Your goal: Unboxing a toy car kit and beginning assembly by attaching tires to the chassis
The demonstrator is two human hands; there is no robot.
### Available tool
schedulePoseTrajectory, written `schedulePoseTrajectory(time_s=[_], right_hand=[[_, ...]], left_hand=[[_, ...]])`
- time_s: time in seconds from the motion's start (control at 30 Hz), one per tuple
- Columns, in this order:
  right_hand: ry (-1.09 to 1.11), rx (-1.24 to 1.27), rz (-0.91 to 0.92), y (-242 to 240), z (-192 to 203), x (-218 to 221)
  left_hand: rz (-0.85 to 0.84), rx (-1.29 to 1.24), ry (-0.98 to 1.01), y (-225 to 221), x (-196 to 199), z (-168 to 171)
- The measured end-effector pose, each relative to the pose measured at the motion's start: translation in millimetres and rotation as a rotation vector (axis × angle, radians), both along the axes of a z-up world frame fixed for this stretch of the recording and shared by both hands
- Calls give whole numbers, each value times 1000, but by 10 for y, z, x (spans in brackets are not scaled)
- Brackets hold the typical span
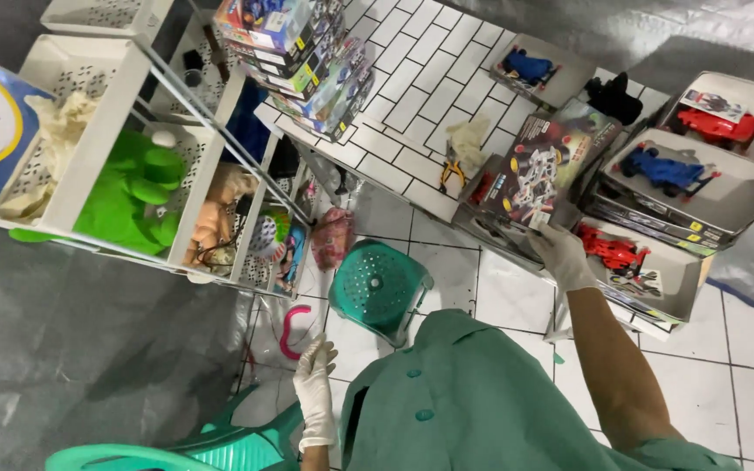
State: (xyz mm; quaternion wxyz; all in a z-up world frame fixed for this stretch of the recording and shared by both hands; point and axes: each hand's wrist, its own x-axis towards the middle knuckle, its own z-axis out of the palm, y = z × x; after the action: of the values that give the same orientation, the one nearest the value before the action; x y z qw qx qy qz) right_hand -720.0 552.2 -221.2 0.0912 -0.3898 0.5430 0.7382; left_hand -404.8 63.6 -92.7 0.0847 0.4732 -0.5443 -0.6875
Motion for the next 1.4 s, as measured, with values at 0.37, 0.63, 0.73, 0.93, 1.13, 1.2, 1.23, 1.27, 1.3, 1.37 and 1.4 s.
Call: schedulePoseTrajectory(time_s=[0.37,0.63,0.73,0.93,1.13,1.2,1.23,1.27,1.3,1.37,1.4], right_hand=[[38,1142,634,-616,975,71],[-387,2305,1305,-1213,1564,239],[-12,2358,1422,-1985,2208,-46],[761,2330,1489,-3562,3043,-1189],[913,2051,1489,-4962,2676,-2861],[865,2006,1506,-5271,2654,-3045],[718,2031,1486,-5305,2774,-3013],[571,2050,1462,-5331,2889,-2990],[599,2048,1474,-5392,2875,-3034],[540,2113,1487,-5469,2854,-3115],[556,2115,1495,-5494,2943,-3034]], left_hand=[[-115,-40,-16,164,-146,-112],[65,-43,-78,159,119,-85],[90,-40,-107,192,187,-95],[226,-55,-136,364,348,341],[598,-180,-150,735,1102,-17],[585,-295,-104,916,1427,-355],[625,-273,-129,966,1456,-354],[665,-251,-154,1024,1479,-357],[689,-252,-156,1077,1453,-298],[752,-178,-220,1175,1418,-170],[767,-175,-221,1209,1403,-93]])
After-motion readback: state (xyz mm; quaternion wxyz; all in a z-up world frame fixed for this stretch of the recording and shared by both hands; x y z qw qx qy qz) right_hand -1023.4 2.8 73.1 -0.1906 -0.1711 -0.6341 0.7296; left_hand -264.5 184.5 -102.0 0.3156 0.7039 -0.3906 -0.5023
